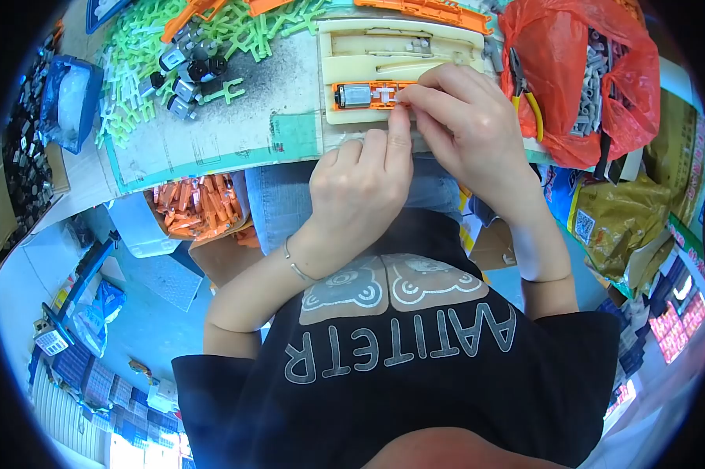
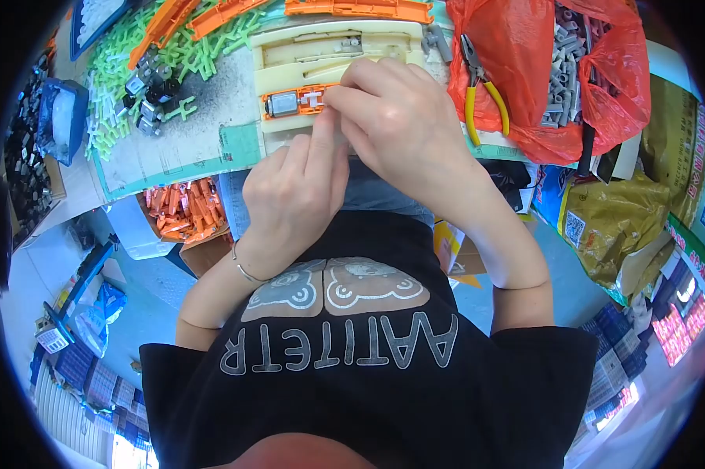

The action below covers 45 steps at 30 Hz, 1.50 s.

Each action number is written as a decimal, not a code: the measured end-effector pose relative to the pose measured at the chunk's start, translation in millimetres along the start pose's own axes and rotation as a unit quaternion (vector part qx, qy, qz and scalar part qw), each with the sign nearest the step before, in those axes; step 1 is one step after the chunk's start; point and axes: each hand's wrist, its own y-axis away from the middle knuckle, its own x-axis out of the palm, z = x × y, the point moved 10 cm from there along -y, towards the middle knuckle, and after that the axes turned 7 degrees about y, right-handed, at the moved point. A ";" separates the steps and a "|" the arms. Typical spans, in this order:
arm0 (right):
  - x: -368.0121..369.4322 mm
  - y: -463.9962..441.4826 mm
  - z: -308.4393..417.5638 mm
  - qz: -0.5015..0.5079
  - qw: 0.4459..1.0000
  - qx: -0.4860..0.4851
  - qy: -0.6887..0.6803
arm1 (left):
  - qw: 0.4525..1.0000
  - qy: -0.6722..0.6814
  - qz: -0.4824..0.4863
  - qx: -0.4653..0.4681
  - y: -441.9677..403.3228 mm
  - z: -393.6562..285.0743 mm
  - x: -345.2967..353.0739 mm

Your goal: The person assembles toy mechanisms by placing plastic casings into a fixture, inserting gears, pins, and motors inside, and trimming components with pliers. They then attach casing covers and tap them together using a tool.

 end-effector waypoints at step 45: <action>-80.3 -97.5 -157.1 -0.155 0.968 0.198 -0.002 | 0.975 -0.116 -0.147 -0.124 -169.3 266.8 -125.5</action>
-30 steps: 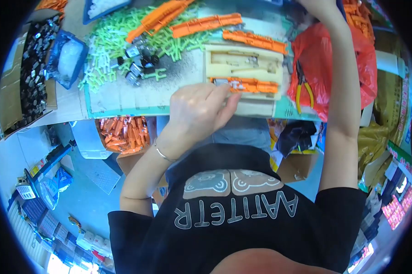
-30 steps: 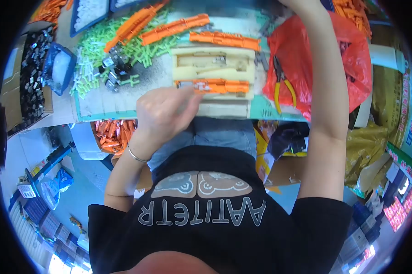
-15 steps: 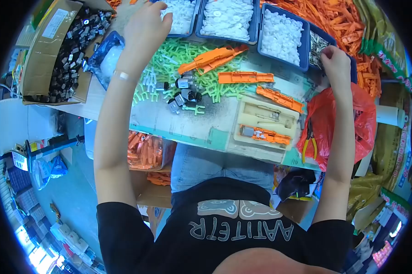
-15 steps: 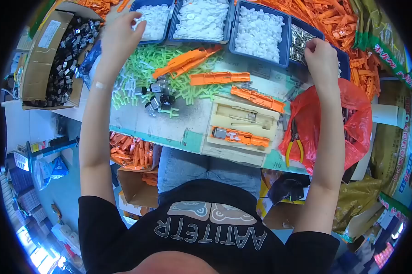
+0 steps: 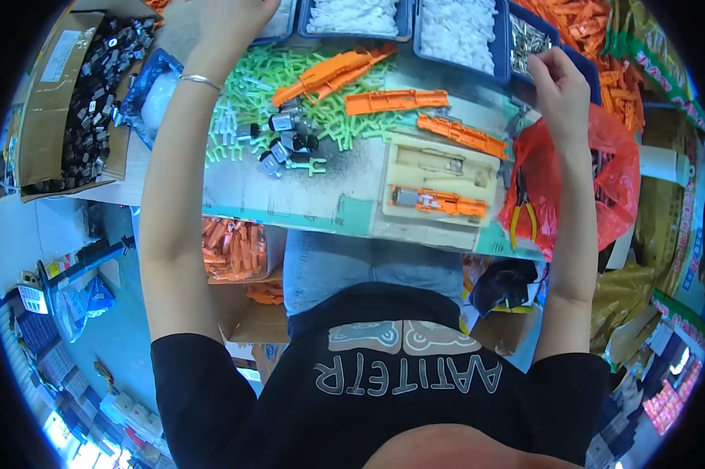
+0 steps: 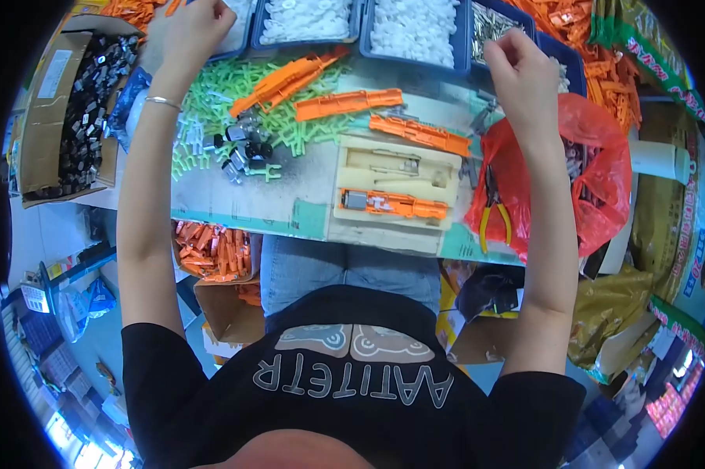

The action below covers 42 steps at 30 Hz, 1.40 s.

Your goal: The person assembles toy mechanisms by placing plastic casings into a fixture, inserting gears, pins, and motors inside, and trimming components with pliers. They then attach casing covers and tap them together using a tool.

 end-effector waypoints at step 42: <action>49.6 91.6 79.3 0.129 0.883 0.085 -0.443 | 0.981 -0.059 0.185 -0.018 -3.8 36.4 49.3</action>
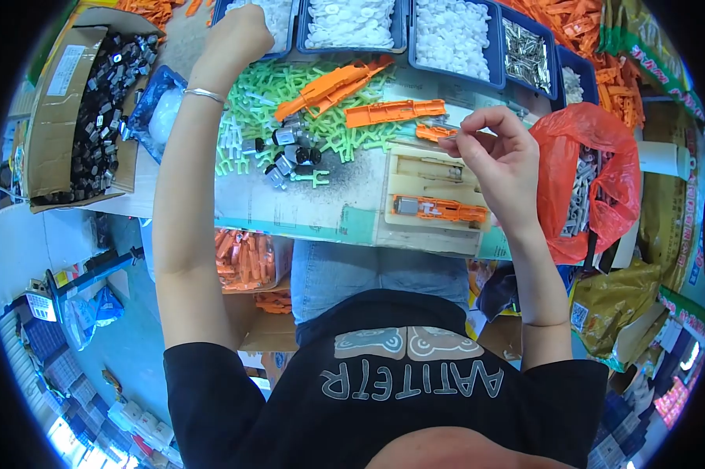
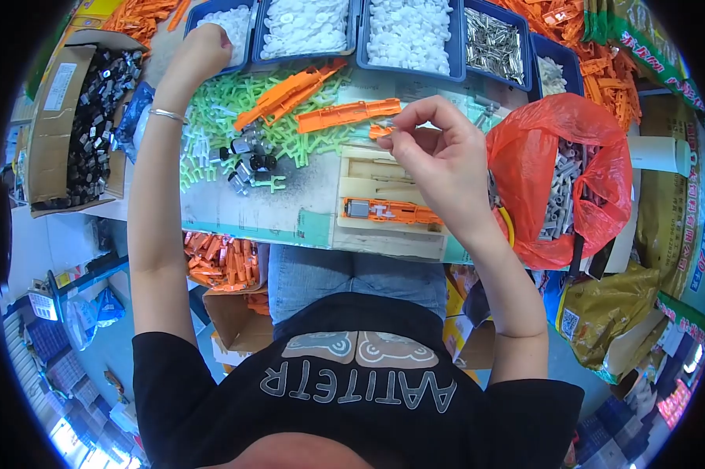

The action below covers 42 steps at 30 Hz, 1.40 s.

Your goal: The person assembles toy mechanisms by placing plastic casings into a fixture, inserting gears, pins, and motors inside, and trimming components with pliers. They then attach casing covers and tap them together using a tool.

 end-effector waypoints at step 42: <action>19.8 41.0 11.8 0.108 0.993 0.037 0.041 | 0.745 0.644 -0.089 0.151 202.4 -196.1 -18.1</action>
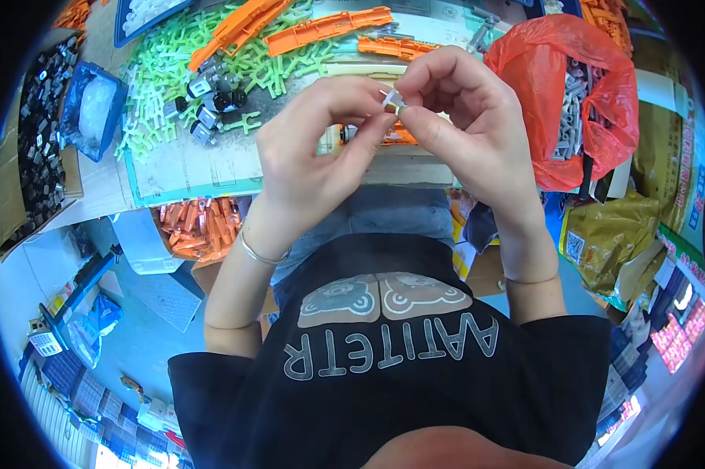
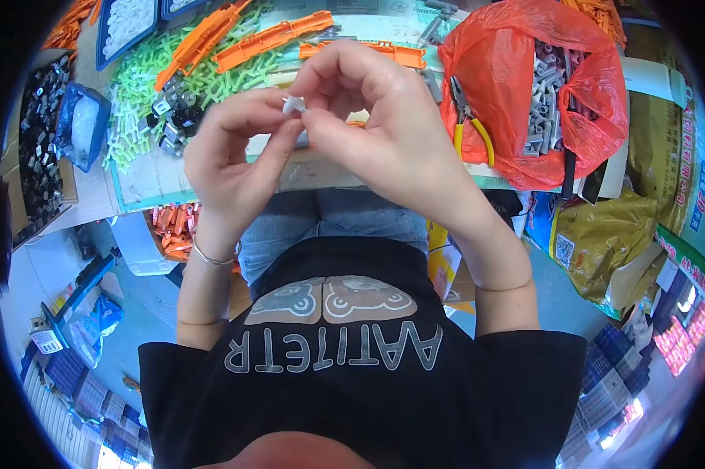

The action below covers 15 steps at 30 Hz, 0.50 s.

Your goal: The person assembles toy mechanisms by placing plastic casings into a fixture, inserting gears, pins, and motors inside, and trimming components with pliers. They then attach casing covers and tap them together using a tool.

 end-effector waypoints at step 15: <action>4.8 11.2 20.7 -0.045 0.955 -0.173 0.238 | 0.980 0.147 0.007 -0.134 7.3 21.0 -1.2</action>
